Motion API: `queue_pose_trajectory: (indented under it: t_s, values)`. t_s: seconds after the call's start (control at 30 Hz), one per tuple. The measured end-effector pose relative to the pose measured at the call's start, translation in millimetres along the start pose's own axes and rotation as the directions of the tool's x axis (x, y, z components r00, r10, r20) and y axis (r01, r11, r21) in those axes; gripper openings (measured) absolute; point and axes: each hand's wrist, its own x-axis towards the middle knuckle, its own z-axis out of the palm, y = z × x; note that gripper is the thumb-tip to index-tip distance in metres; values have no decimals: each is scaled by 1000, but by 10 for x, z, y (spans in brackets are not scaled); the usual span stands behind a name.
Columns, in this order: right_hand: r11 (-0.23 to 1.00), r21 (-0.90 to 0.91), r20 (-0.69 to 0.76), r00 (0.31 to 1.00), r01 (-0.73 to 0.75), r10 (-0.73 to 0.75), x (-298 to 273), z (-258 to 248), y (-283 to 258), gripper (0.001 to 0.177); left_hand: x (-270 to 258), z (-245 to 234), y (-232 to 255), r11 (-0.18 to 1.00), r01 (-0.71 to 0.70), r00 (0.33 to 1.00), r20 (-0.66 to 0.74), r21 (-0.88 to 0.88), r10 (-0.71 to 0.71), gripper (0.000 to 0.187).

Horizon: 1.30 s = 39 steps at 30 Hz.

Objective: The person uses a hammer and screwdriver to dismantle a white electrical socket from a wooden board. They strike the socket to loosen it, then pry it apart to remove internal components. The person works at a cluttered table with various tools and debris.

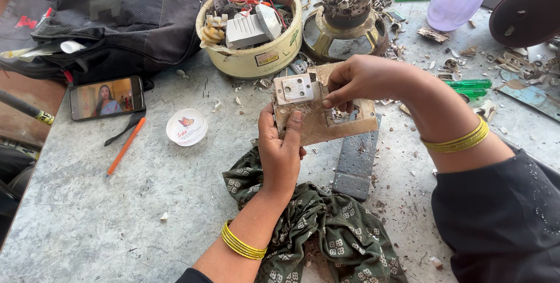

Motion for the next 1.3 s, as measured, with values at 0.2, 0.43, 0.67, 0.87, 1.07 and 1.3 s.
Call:
queue_pose_trajectory:
  t_s: [0.2, 0.43, 0.67, 0.87, 1.07, 1.3]
  values:
    - [979, -203, -71, 997, -34, 20, -50, 42, -80, 34, -1, -34, -4, 999, -30, 999, -17, 16, 30, 40]
    - [937, 337, 8, 995, 95, -104, 91, -319, 503, 31, -5, -42, -1, 999, 15, 998, 60, -38, -13, 37]
    - [929, -64, -757, 588, 365, -284, 411, -471, 869, 49, 0, 4, -79, 983, 180, 963, 209, -20, -172, 38]
    - [966, -10, -508, 831, 259, -229, 149, -348, 421, 53, 55, -18, -90, 975, 214, 962, 187, -62, -199, 38]
    - [973, -36, -43, 973, 227, -228, -29, -64, 10, 44, 36, -38, -111, 978, 189, 964, 204, -83, -169, 33]
    - [859, 1, -166, 847, 513, -505, -140, -161, 75, 42, 19, -75, -174, 972, 169, 952, 283, -165, -118, 35]
